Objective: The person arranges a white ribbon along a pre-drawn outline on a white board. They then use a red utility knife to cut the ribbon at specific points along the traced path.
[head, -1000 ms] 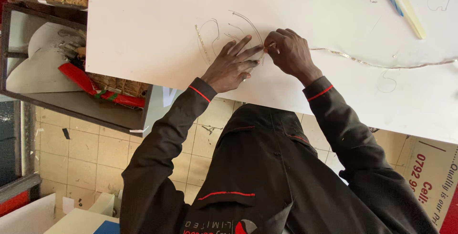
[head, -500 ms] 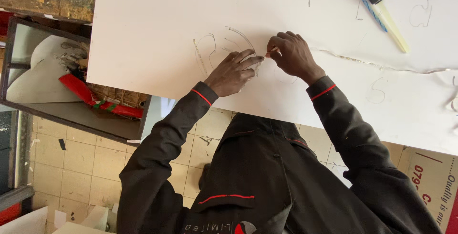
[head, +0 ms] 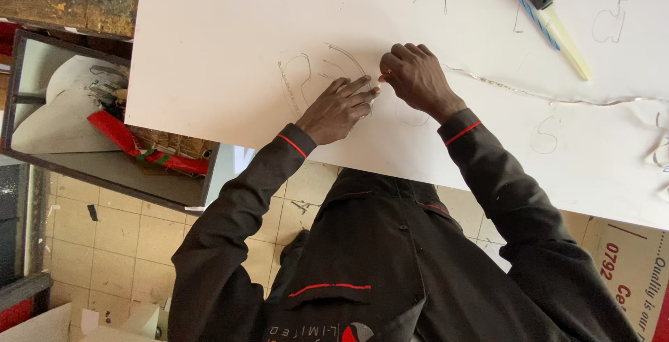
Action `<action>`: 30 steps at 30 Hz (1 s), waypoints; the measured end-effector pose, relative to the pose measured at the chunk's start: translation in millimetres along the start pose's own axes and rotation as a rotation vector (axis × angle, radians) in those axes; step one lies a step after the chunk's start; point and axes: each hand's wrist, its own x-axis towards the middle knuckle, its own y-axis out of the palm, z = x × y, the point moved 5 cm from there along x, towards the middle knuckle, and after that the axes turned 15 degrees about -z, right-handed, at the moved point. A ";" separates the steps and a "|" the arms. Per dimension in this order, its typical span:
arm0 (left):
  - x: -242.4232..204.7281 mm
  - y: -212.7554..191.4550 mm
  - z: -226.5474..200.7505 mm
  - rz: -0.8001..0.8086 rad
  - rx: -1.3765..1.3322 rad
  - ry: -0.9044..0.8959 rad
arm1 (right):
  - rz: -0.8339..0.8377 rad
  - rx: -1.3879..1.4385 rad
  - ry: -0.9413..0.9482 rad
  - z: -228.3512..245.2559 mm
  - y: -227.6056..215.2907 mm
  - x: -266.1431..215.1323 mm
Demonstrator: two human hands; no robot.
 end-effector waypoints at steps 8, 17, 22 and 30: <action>3.9 -1.6 -30.4 -0.053 0.131 -0.034 | -0.249 -0.104 -0.269 10.8 13.1 1.3; 4.6 21.9 -23.5 -0.174 0.068 -0.145 | -0.535 -0.144 -0.087 25.7 5.3 -22.6; 0.4 26.2 0.7 -0.160 -0.118 -0.267 | -0.521 -0.164 -0.023 34.1 22.9 -35.9; 2.2 19.5 11.7 -0.176 -0.187 -0.322 | -0.455 -0.088 0.094 56.8 3.6 -47.4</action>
